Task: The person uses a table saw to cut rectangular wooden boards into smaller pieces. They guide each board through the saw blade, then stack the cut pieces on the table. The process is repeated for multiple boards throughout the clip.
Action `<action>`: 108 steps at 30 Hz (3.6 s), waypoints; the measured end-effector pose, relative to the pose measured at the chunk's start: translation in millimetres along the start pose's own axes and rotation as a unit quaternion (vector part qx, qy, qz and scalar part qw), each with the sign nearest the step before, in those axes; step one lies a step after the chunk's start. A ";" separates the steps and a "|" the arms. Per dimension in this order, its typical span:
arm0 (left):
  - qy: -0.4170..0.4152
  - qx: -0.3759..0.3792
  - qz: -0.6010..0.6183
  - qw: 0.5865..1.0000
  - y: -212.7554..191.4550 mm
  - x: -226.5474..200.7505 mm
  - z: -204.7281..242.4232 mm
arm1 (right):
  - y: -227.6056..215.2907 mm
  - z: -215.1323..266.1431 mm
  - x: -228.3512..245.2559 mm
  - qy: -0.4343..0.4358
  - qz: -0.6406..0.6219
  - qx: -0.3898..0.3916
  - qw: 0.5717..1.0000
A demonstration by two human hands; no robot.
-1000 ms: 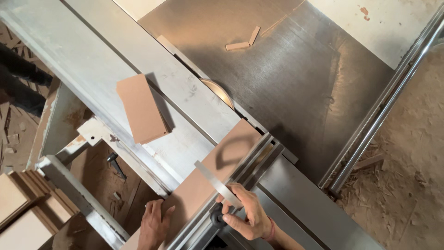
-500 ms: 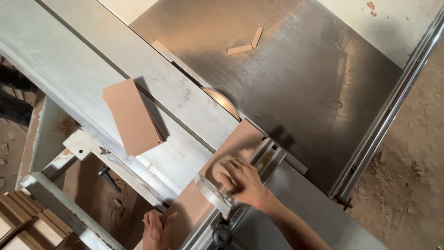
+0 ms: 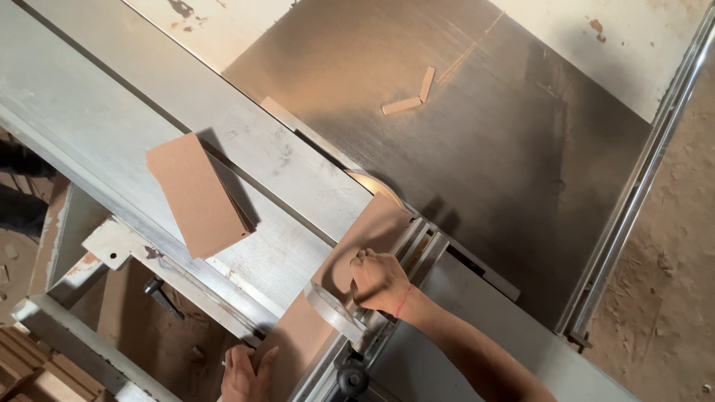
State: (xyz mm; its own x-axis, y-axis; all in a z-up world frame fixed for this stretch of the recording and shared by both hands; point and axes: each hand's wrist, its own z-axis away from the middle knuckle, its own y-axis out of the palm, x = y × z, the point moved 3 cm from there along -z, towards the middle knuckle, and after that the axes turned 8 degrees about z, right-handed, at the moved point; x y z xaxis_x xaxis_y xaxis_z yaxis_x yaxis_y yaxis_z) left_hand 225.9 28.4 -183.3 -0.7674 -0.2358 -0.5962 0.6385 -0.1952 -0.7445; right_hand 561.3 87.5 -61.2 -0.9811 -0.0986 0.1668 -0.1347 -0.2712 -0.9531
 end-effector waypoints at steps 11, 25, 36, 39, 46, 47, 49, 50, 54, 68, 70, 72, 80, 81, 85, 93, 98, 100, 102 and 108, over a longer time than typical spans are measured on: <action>-0.018 0.048 -0.183 0.982 -27.4 25.3 6.3 | 13.7 10.4 -1.9 -0.003 -0.049 -0.106 0.993; 0.335 -0.128 -0.382 0.852 -290.2 20.1 -79.0 | -184.0 51.1 31.8 -0.143 0.079 -0.510 0.844; 0.703 -0.360 -0.368 0.491 -274.1 -402.5 -42.7 | -138.4 157.0 -46.9 0.001 -0.336 -0.043 0.941; 0.694 -0.231 -0.185 0.657 -215.1 -433.8 0.4 | -123.1 188.1 -43.8 0.007 -0.547 -0.101 0.831; 0.356 0.323 0.152 0.864 -106.0 -365.5 80.7 | -108.0 184.2 -32.7 0.196 -0.643 -0.246 0.698; 0.261 0.423 0.187 0.848 -95.1 -356.5 86.3 | -105.1 179.3 -33.9 0.228 -0.644 -0.265 0.680; 0.222 0.427 0.222 0.848 -82.4 -353.4 84.9 | -96.3 163.9 -43.5 0.279 -0.657 -0.275 0.644; 0.200 0.429 0.240 0.848 -79.2 -353.3 83.6 | -91.5 159.7 -47.4 0.304 -0.663 -0.277 0.625; 0.123 0.434 0.203 0.869 -62.5 -360.7 49.0 | -89.6 139.6 -63.2 0.190 -0.601 -0.346 0.695; 0.126 0.381 0.121 0.908 1.3 -287.1 -77.8 | -150.4 60.5 -290.9 0.195 -0.110 -0.437 0.871; 0.204 0.379 0.124 0.894 21.1 -268.0 -86.6 | -128.7 25.4 -331.6 0.196 -0.089 -0.425 0.879; 0.260 0.365 0.103 0.888 36.4 -249.4 -90.6 | -99.0 -7.1 -363.0 0.191 -0.065 -0.382 0.902; 0.198 0.394 0.038 0.897 31.5 -232.3 -88.8 | -23.7 -33.1 -385.5 0.196 -0.002 -0.249 0.948; 0.190 0.399 0.035 0.896 28.1 -234.2 -88.1 | -22.7 -30.0 -382.2 0.204 -0.002 -0.236 0.950; 0.187 0.410 0.012 0.893 25.1 -242.7 -85.8 | -31.2 -15.4 -368.9 0.203 0.002 -0.181 0.962; 0.184 0.424 -0.026 0.887 24.0 -246.2 -97.4 | -55.5 -27.4 -358.2 0.207 0.026 -0.086 0.974; 0.181 0.436 -0.024 0.881 20.8 -247.2 -108.5 | -60.8 -41.8 -357.1 0.205 0.054 -0.055 0.976; 0.186 0.431 -0.013 0.883 17.7 -247.4 -113.4 | -63.0 -49.0 -356.7 0.196 0.068 -0.046 0.977; 0.186 0.429 -0.005 0.884 15.9 -247.9 -119.2 | -65.0 -55.7 -357.4 0.194 0.072 -0.037 0.978; 0.136 0.445 0.011 0.885 16.0 -242.7 -129.5 | -70.0 -75.3 -348.0 0.207 0.077 -0.005 0.975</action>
State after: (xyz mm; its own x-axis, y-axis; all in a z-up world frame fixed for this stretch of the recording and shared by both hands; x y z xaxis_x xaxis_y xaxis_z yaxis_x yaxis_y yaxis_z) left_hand 414.7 205.8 -89.4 -0.6629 -0.0356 -0.7478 0.3544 -0.8948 -0.2716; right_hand 901.7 213.0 -71.5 -0.9619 0.2573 -0.0924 0.0189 -0.2746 -0.9614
